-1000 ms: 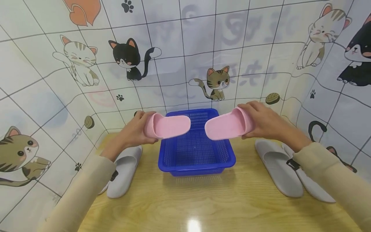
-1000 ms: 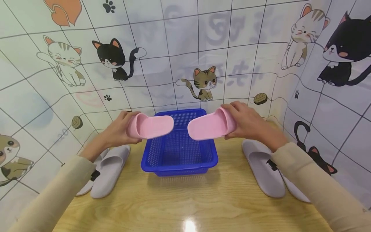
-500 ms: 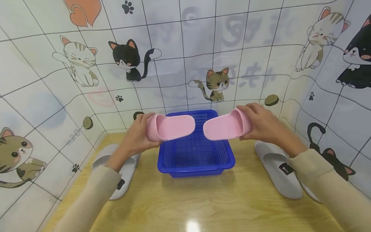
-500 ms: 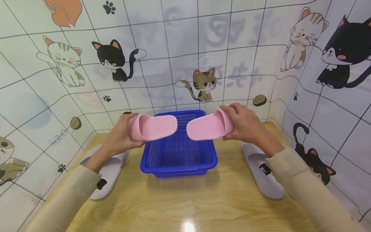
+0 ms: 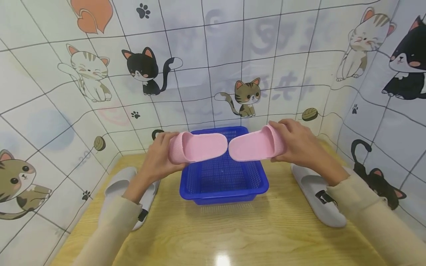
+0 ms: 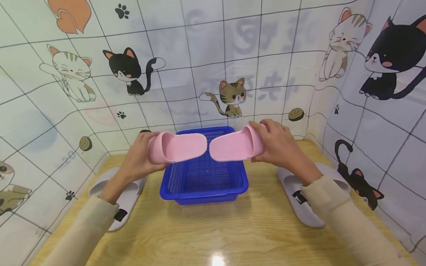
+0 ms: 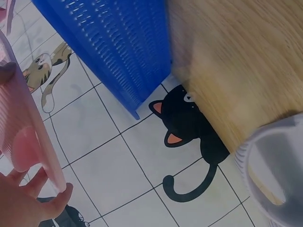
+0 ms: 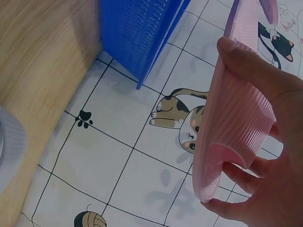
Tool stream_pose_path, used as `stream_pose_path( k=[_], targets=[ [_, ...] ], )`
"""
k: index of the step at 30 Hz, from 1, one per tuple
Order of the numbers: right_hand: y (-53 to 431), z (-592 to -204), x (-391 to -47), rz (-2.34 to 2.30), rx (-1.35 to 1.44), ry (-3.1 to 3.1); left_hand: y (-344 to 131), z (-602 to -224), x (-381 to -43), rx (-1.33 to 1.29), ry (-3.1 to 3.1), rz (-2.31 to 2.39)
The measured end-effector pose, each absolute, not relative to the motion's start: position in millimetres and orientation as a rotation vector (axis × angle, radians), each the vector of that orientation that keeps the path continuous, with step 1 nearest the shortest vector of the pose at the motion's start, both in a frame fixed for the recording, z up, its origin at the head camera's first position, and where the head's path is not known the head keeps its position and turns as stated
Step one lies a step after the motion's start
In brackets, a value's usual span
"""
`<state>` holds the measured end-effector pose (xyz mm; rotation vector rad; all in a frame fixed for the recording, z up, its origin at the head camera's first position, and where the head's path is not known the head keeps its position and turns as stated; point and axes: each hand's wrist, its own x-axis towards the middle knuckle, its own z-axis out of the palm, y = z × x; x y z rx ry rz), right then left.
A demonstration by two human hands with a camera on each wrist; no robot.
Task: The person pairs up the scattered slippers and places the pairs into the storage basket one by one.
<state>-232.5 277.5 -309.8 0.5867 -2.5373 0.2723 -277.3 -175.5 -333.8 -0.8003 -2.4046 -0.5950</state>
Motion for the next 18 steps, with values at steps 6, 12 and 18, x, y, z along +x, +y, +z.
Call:
stream_pose_path(
  k=[6,12,18],
  targets=[
    [274,-314,-232,0.292,0.565,-2.540,-174,-335,-274,-0.829,-2.357,-0.648],
    [272,-316,-231,0.308,0.550,-2.528,-168,-338,-273,-0.838,-2.289,-0.687],
    [269,-317,-230,0.338,0.535,-2.511,-163,-343,-272,-0.824,-2.250,-0.740]
  ],
)
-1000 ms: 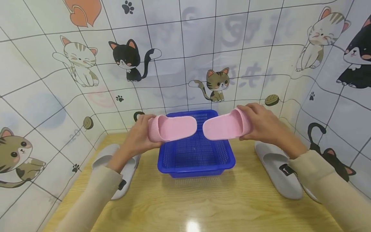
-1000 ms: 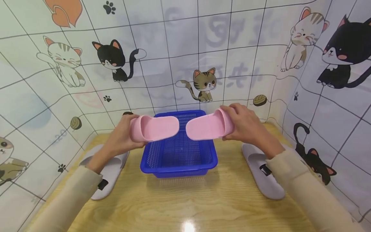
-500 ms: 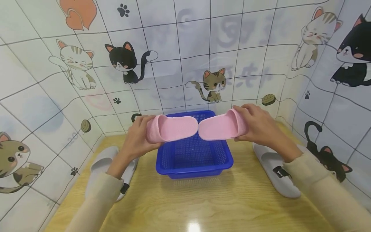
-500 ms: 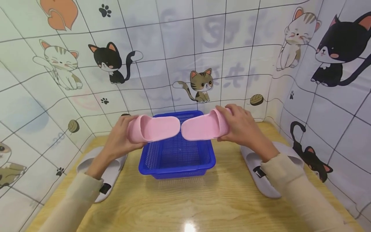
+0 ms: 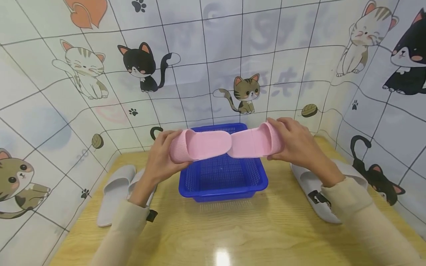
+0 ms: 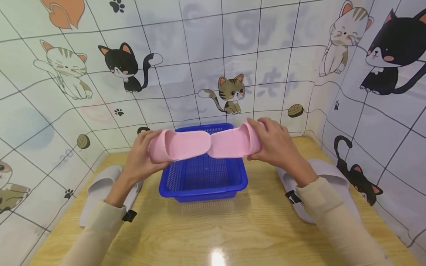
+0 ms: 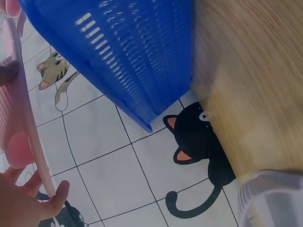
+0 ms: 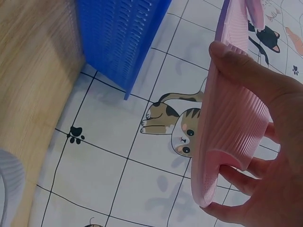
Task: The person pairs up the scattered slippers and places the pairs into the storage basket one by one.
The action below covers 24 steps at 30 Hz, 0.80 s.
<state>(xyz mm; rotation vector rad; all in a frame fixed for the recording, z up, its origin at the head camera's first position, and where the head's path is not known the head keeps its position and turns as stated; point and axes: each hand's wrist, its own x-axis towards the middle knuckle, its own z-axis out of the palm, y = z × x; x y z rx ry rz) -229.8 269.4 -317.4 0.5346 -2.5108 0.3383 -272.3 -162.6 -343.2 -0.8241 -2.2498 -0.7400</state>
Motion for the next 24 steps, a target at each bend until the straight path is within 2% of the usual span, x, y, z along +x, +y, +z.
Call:
stream_pose_path(
  k=[24],
  targets=[
    [264,-316,-215,0.472,0.481,-2.497,-155,-341,-255,-0.750,-2.284,-0.675]
  ],
)
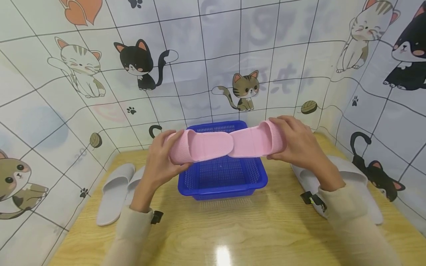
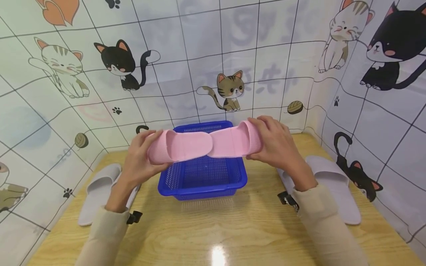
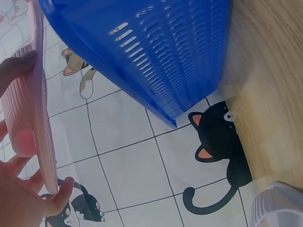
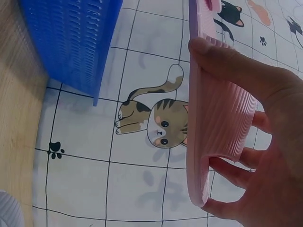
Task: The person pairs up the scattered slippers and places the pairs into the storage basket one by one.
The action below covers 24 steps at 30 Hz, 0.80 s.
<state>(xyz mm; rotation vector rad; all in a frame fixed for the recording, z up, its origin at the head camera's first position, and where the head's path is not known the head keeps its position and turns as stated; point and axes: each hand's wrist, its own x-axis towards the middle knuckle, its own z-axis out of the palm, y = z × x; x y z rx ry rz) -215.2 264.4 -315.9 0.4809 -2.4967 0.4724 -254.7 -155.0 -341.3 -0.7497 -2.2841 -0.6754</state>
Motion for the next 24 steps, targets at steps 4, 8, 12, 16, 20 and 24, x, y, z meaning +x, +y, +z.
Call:
stream_pose_path(
  k=[4,8,12,16,20,24],
  targets=[
    [265.0,-316.9,-213.9,0.495,0.486,-2.488,-156.2,-340.7,-251.7,-0.747,-2.269,-0.696],
    [266.2,-319.5,-212.2,0.496,0.499,-2.479,-155.9,-341.9,-249.4,-0.757,-2.275,-0.681],
    [268.4,-322.3,-209.4,0.495,0.495,-2.474,-153.6,-343.4,-248.5,-0.768,-2.291,-0.657],
    [269.6,-323.8,-208.5,0.501,0.491,-2.466,-152.0,-344.4,-248.5,-0.764,-2.289,-0.647],
    [269.4,-324.4,-209.4,0.502,0.496,-2.463,-152.3,-344.2,-246.9,-0.760,-2.298,-0.641],
    [268.8,-324.9,-212.8,0.491,0.500,-2.454,-153.8,-343.9,-246.8,-0.759,-2.302,-0.630]
  ],
)
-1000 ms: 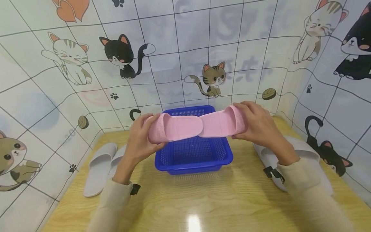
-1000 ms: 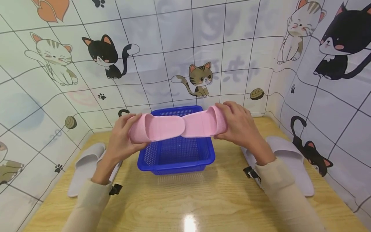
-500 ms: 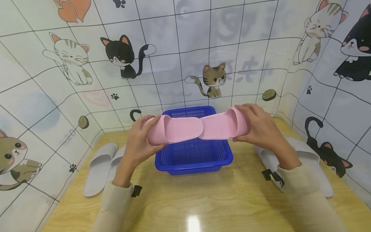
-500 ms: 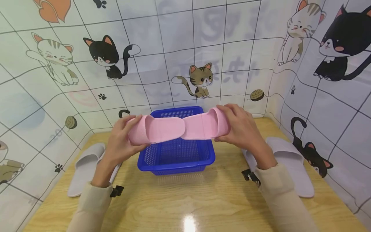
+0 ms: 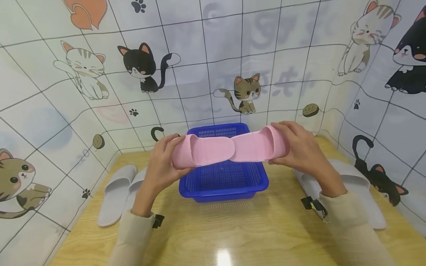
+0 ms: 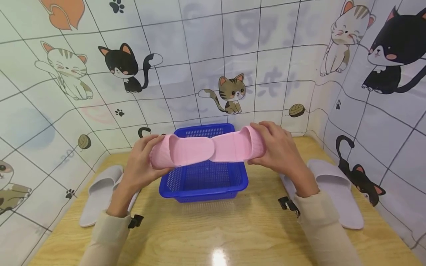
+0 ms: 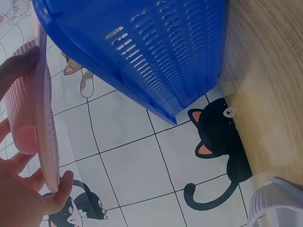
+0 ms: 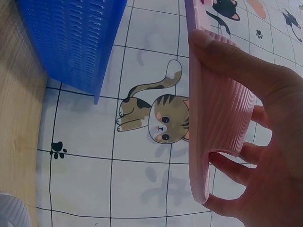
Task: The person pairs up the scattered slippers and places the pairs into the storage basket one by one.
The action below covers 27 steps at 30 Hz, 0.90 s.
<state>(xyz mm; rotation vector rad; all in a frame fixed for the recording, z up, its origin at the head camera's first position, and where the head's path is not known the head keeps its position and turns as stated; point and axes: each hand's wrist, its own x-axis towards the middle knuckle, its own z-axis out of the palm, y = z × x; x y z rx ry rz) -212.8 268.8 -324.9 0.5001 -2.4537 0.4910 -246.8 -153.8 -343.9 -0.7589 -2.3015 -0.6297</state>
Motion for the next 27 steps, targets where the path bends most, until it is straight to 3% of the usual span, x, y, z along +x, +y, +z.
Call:
stream_pose_path(
  k=[27],
  targets=[
    [266.6,-325.7,-213.5,0.461,0.477,-2.442,-153.5,-341.5,-241.9,-0.756,-2.315,-0.553]
  ],
)
